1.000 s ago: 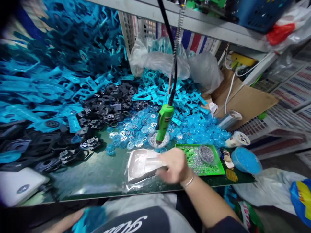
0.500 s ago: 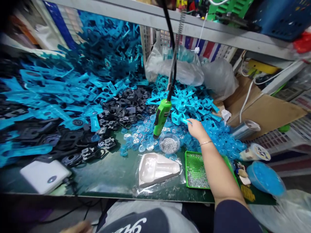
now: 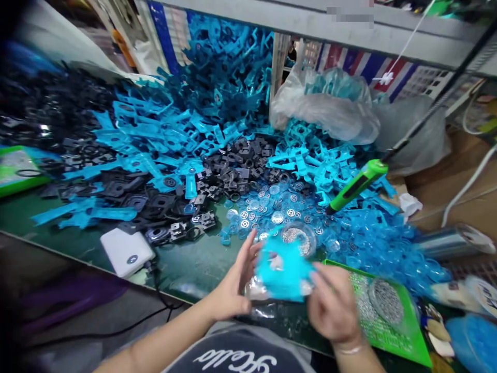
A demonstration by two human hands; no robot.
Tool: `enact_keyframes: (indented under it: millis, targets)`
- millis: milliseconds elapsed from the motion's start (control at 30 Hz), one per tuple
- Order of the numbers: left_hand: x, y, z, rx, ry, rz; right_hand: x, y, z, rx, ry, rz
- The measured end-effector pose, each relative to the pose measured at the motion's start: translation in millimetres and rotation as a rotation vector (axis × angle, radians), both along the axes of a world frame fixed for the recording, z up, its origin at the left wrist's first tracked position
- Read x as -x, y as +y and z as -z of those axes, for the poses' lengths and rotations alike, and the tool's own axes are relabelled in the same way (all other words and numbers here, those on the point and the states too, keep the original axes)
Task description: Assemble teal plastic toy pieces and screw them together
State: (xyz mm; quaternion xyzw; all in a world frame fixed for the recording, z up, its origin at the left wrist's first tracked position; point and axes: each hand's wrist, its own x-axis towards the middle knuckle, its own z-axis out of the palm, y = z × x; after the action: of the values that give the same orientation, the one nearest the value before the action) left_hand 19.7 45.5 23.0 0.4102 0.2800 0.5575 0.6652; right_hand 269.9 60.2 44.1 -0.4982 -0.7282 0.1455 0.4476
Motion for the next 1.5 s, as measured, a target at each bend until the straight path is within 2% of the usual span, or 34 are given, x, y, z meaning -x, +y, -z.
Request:
enact_keyframes:
  millis: [100,133,167,233,333,400,467,567,633,667,733,867,1000,1067,1200,1333,1500]
  targets:
    - [14,0,-4.0,0.153,-0.233,-0.260,61,15,-3.1,-0.103,-0.199,-0.595]
    - [23,-2,-4.5,0.233,-0.283,-0.365,82,29,-6.0,-0.116,-0.185,-0.706]
    - [34,-4,-4.2,0.312,-0.310,-0.453,103,45,-8.1,-0.080,-0.167,-0.719]
    - [55,-13,-0.9,0.439,-0.306,-0.545,148,81,-7.5,-0.006,-0.199,-0.620]
    - [78,-31,8.3,0.576,-0.280,-0.547,217,129,6.5,0.223,-0.479,-0.641]
    - [85,-41,14.3,0.618,-0.316,-0.535,254,147,17.3,0.277,-0.530,-0.676]
    - [88,-48,18.2,0.634,-0.370,-0.548,271,152,21.8,0.297,-0.529,-0.710]
    - [92,-47,19.2,0.625,-0.402,-0.624,253,136,10.2,0.296,-0.474,-0.717]
    - [92,-42,17.2,0.579,-0.399,-0.664,222,111,-6.4,0.248,-0.362,-0.684]
    - [91,-39,16.0,0.546,-0.395,-0.670,205,97,-15.2,0.195,-0.227,-0.660]
    - [86,-32,14.0,0.486,-0.382,-0.645,176,66,-29.7,0.154,-0.091,-0.636]
    - [65,-22,13.8,0.404,-0.315,-0.551,150,24,-37.7,0.101,-0.007,-0.390]
    - [43,-17,11.7,0.386,-0.292,-0.448,140,15,-34.3,-0.047,0.006,-0.217]
    - [34,-15,8.0,0.387,-0.300,-0.420,133,14,-34.9,-0.059,0.020,-0.154]
    - [20,-10,1.7,0.308,-0.259,-0.428,125,10,-37.1,0.095,0.082,-0.004]
    - [10,-9,1.9,0.132,-0.194,-0.468,122,7,-38.0,0.254,0.102,0.054]
    - [2,-13,9.7,0.015,-0.051,-0.469,120,4,-38.1,0.271,0.139,0.066]
